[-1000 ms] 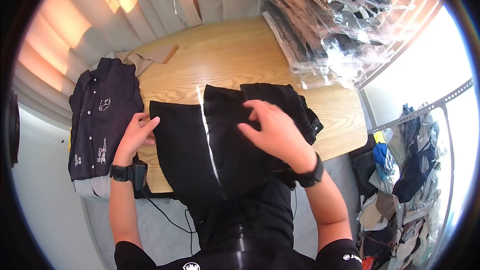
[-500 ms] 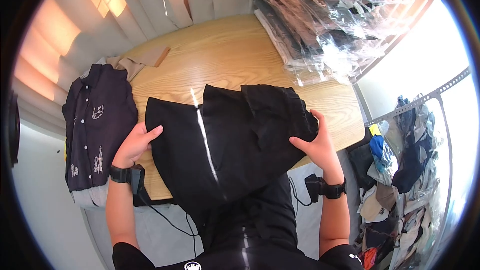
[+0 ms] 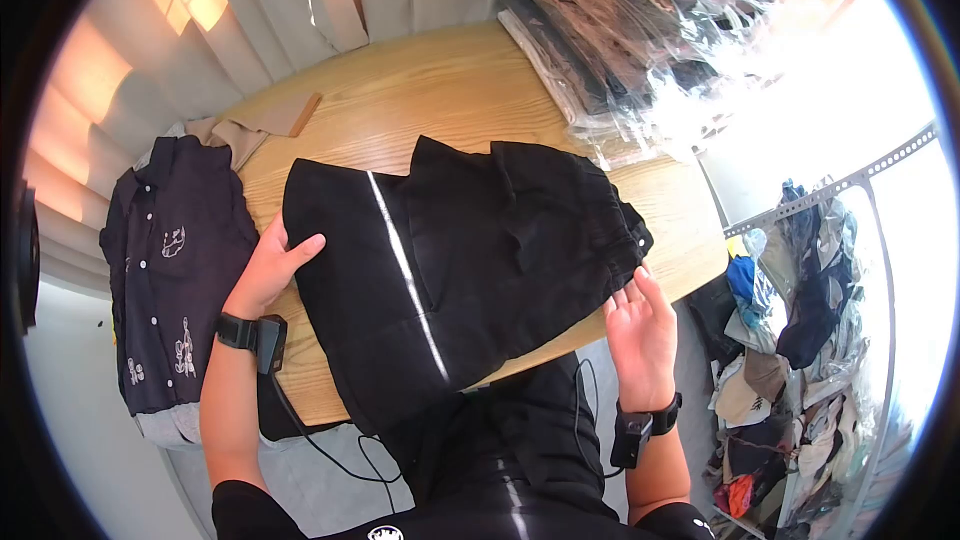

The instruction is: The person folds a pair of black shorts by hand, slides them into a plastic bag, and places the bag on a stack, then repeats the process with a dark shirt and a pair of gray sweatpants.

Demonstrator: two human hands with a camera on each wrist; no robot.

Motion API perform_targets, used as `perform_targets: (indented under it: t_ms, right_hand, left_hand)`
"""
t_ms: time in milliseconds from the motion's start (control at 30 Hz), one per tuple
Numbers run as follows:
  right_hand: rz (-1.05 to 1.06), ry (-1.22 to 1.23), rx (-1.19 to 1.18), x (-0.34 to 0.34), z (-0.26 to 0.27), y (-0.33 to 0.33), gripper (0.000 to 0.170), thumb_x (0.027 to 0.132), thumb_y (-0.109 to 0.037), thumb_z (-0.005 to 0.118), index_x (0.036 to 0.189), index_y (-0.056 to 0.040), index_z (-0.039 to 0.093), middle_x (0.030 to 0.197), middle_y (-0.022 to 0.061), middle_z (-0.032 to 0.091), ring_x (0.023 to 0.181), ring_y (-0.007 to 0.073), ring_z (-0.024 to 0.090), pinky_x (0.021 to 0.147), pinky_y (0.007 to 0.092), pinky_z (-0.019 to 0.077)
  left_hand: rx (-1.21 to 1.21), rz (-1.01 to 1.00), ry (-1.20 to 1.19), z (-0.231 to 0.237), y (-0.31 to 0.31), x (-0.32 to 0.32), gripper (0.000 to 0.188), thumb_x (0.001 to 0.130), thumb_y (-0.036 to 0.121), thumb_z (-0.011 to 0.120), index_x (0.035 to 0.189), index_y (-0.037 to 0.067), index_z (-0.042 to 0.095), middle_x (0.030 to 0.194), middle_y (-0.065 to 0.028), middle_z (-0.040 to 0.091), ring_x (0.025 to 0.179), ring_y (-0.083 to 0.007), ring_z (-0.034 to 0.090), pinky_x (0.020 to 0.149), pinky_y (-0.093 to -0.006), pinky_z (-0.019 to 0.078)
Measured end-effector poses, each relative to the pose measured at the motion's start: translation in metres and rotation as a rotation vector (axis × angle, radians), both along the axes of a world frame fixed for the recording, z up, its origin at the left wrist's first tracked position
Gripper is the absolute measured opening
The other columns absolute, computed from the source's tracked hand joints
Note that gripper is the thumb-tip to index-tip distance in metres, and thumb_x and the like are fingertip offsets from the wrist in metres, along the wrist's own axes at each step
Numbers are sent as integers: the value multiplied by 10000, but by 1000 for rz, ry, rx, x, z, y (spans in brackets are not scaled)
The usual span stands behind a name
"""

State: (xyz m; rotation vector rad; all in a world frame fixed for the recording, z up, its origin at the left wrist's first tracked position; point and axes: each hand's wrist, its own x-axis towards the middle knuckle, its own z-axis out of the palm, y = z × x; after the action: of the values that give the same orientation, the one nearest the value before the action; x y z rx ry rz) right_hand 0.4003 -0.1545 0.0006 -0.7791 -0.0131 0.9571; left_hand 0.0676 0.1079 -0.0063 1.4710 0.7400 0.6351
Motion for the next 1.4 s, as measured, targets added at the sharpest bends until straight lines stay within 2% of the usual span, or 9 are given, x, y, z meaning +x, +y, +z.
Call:
perform_targets:
  t_ms: [333,567,700,767,867,1033,1233,1300,1400]
  right_hand:
    - [130,-6,-147,-39,0,42,388,904,-150,628,1265,-25,560,1245,103,617,1135,259,591,1006,388,456]
    - [-197,-436,-235,-71,25,54,341,829,-5,648,1168,-1,609,1140,86,641,1028,206,624,929,340,497]
    - [-71,-1738,-227,-101,46,45,411,792,-2,662,1194,41,586,1107,145,634,964,245,625,917,384,478]
    - [151,-2130,-30,-133,61,62,592,690,-37,668,1273,-17,566,1143,164,575,1038,323,567,989,513,397]
    - [537,-2344,-259,-175,30,79,618,747,-32,583,1356,-93,499,1342,160,443,1236,346,430,1062,532,316]
    - [633,-2313,-298,-173,22,81,615,744,-18,586,1349,-78,497,1370,173,436,1272,375,411,1079,579,274]
    - [627,-2230,-299,-167,18,78,597,727,-21,608,1317,-80,533,1370,164,445,1285,354,414,1085,582,262]
    - [605,-2230,-305,-167,20,77,602,717,-28,622,1310,-81,540,1373,162,445,1292,349,409,1092,586,252]
    - [658,-2220,-370,-160,33,67,737,650,-69,702,1356,-106,493,1435,164,388,1369,360,309,1108,630,184]
  left_hand:
    - [-38,198,133,-10,-2,-5,514,838,-11,630,1310,-43,428,1212,-105,590,1086,-164,578,945,-310,474]
    - [-118,270,95,-2,-7,-1,601,865,18,660,1372,-27,341,1153,-138,628,1053,-172,608,949,-297,467]
    - [-275,145,-24,0,-3,-6,625,915,82,643,1427,-13,299,1166,-139,642,1042,-163,620,936,-286,471]
    - [-316,28,11,3,-2,-8,659,920,66,625,1463,6,258,1224,-131,619,1088,-170,608,963,-293,468]
    - [-370,19,-145,-13,1,-18,640,908,19,596,1472,30,295,1313,-125,564,1178,-195,571,1005,-309,464]
    - [-319,-8,-50,-4,1,-16,560,940,46,550,1451,-2,324,1294,-127,578,1152,-202,589,966,-316,493]
    - [-755,-85,-424,12,-2,-16,700,902,155,654,1460,-27,275,1337,-150,534,1195,-195,553,1008,-330,448]
    - [-273,1,-63,8,-7,-17,804,851,248,725,1463,-2,267,1251,-142,574,1111,-190,583,959,-299,459]
    - [-211,70,76,9,-9,-11,950,780,270,802,1482,8,217,1225,-166,576,1056,-194,602,939,-305,466]
